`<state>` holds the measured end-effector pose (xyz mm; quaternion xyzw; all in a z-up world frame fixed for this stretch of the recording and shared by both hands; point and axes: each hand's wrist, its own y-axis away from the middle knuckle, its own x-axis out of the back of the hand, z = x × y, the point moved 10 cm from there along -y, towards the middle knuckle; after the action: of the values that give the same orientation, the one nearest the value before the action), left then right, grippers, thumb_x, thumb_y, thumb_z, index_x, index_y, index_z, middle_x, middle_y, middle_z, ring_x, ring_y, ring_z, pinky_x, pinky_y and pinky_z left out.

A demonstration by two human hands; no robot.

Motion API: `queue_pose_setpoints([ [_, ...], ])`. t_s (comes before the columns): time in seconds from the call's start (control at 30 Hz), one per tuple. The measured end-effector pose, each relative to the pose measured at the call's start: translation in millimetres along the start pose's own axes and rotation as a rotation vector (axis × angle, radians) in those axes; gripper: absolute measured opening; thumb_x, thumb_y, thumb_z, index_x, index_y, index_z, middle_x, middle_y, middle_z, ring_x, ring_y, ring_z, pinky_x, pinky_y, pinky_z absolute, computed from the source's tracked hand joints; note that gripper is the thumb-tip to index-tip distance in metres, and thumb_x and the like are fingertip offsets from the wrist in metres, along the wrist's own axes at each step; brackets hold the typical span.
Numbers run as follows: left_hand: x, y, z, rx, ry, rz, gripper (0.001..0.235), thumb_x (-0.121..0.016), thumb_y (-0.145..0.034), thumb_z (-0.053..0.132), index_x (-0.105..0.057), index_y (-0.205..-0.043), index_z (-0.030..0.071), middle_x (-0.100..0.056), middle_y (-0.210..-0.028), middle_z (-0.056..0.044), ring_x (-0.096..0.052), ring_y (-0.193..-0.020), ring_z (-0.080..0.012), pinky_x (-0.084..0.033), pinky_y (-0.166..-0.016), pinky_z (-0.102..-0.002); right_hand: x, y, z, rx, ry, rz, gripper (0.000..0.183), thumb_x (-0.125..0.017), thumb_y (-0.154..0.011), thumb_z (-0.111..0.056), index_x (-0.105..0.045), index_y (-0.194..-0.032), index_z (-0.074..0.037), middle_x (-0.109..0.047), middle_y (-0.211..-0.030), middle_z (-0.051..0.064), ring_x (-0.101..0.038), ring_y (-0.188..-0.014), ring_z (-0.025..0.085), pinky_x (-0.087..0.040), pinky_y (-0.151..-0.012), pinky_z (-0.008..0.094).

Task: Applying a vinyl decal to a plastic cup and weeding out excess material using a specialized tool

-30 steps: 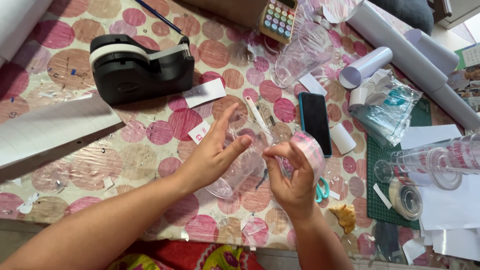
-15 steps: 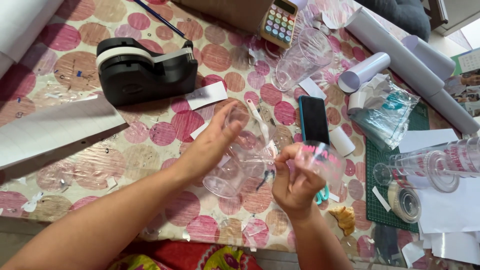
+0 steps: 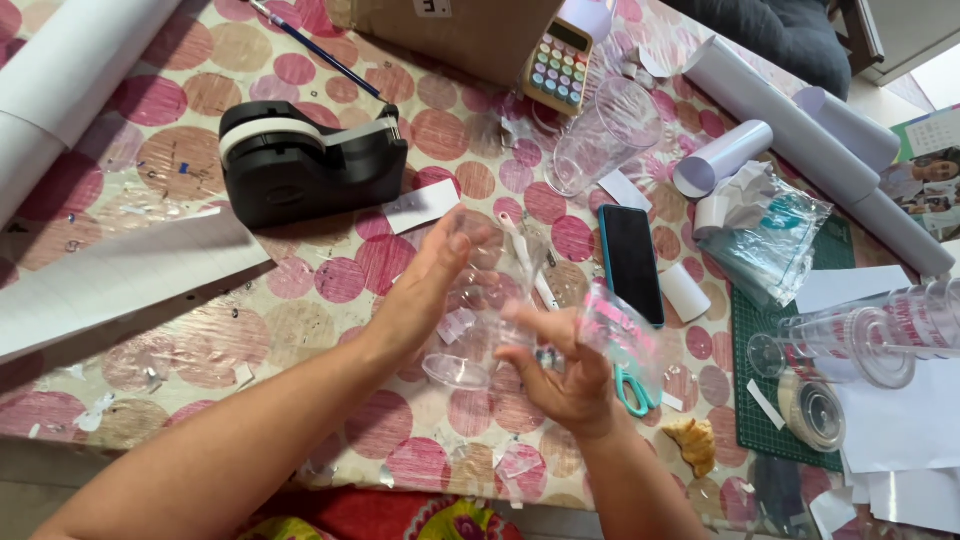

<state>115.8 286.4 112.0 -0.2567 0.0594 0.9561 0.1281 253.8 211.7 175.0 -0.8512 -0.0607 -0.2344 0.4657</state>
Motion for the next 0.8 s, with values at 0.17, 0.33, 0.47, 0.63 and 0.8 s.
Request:
queue_pose_setpoints([
  [0.17,-2,3,-5,0.092,-0.255,-0.040,0.115,-0.079,-0.071,0.048,-0.018,-0.161,0.010,-0.038,-0.149,-0.034,-0.044,-0.132,-0.0467,-0.039,-0.108,-0.055,8,-16,-24,0.112,0.015,0.032,0.105,-0.079,-0.080,0.011,-0.020,-0.162,-0.018,-0.079,-0.091,0.019,-0.057,-0.060,0.025,-0.051,-0.056,0.032],
  [0.33,-12,9,10,0.034,0.015,-0.012,0.114,-0.088,-0.071,0.026,-0.019,-0.159,0.001,-0.050,-0.136,-0.030,-0.059,-0.116,-0.0345,-0.053,-0.096,-0.050,9,-8,-20,0.161,-0.008,-0.028,0.098,-0.073,-0.082,0.014,-0.023,-0.162,-0.014,-0.076,-0.085,0.017,-0.054,-0.058,0.028,-0.051,-0.058,0.036],
  [0.47,-18,14,23,0.067,0.034,0.007,0.092,-0.079,-0.068,0.031,-0.038,-0.145,0.004,-0.056,-0.126,-0.021,-0.061,-0.113,-0.0322,-0.055,-0.092,-0.047,15,-6,-16,0.061,-0.113,-0.101,0.091,-0.063,-0.093,0.012,-0.018,-0.166,-0.019,-0.073,-0.089,0.012,-0.054,-0.065,0.022,-0.046,-0.071,0.037],
  [0.63,-13,11,21,0.153,-0.022,0.039,0.077,-0.071,-0.068,0.034,-0.048,-0.137,0.010,-0.059,-0.118,-0.009,-0.069,-0.096,-0.0248,-0.061,-0.085,-0.038,16,2,-9,-0.047,-0.190,-0.155,0.080,-0.053,-0.105,0.005,-0.014,-0.168,-0.027,-0.068,-0.098,0.011,-0.060,-0.081,0.021,-0.042,-0.099,0.046],
  [0.8,5,8,30,0.044,-0.013,0.164,0.106,-0.071,-0.070,0.036,-0.020,-0.159,0.009,-0.061,-0.125,-0.011,-0.063,-0.114,-0.0227,-0.057,-0.092,-0.037,20,-6,0,-0.167,-0.262,-0.103,0.059,-0.053,-0.102,0.011,-0.030,-0.149,-0.017,-0.065,-0.094,0.015,-0.063,-0.088,0.024,-0.056,-0.085,0.035],
])
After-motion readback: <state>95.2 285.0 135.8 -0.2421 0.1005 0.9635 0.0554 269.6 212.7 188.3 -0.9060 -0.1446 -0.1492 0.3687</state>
